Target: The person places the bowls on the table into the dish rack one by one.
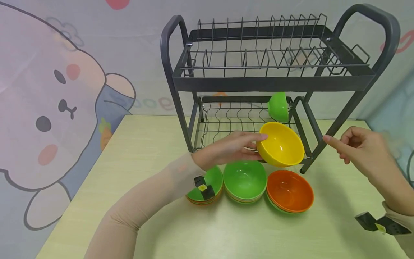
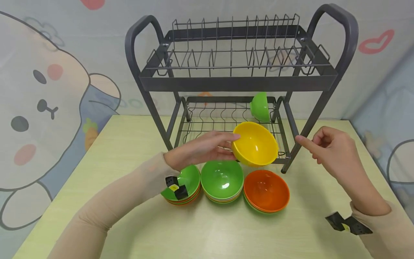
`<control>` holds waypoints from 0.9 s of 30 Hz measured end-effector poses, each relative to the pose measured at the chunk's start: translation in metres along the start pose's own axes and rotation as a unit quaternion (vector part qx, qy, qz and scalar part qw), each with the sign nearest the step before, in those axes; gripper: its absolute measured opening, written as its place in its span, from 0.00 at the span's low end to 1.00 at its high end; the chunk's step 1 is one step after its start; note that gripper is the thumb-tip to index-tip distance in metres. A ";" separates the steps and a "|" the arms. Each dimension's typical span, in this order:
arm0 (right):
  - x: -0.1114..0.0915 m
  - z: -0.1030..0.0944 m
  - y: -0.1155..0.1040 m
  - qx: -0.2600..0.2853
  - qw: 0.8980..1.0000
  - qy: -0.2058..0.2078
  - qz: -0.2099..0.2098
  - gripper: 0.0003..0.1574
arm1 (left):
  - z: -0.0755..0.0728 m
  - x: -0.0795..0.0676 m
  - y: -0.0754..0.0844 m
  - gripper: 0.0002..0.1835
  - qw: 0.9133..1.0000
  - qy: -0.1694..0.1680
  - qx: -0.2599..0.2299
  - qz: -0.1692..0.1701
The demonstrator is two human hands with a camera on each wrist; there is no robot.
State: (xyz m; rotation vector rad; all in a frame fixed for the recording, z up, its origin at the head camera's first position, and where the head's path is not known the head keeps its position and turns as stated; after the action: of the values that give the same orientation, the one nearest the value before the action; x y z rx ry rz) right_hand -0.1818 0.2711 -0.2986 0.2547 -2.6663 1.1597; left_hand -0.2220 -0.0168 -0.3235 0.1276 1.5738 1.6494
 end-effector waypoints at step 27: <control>0.028 0.015 -0.001 0.136 0.980 0.090 -0.116 0.19 | -0.031 0.011 0.013 0.21 0.995 0.084 0.017 0.051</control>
State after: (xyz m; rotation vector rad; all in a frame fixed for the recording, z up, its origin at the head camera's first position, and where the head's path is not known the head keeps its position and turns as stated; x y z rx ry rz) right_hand -0.2107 0.2577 -0.2999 0.4689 -2.2490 1.3947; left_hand -0.2532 -0.0325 -0.3234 0.0907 1.7484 1.7510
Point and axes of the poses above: each hand's wrist, its own x-axis towards the middle knuckle, its own z-axis out of the palm, y = z × x, the point moved 4 cm from there along x, towards the middle knuckle, and after that the axes turned 8 degrees about -z, right-handed, at the moved point
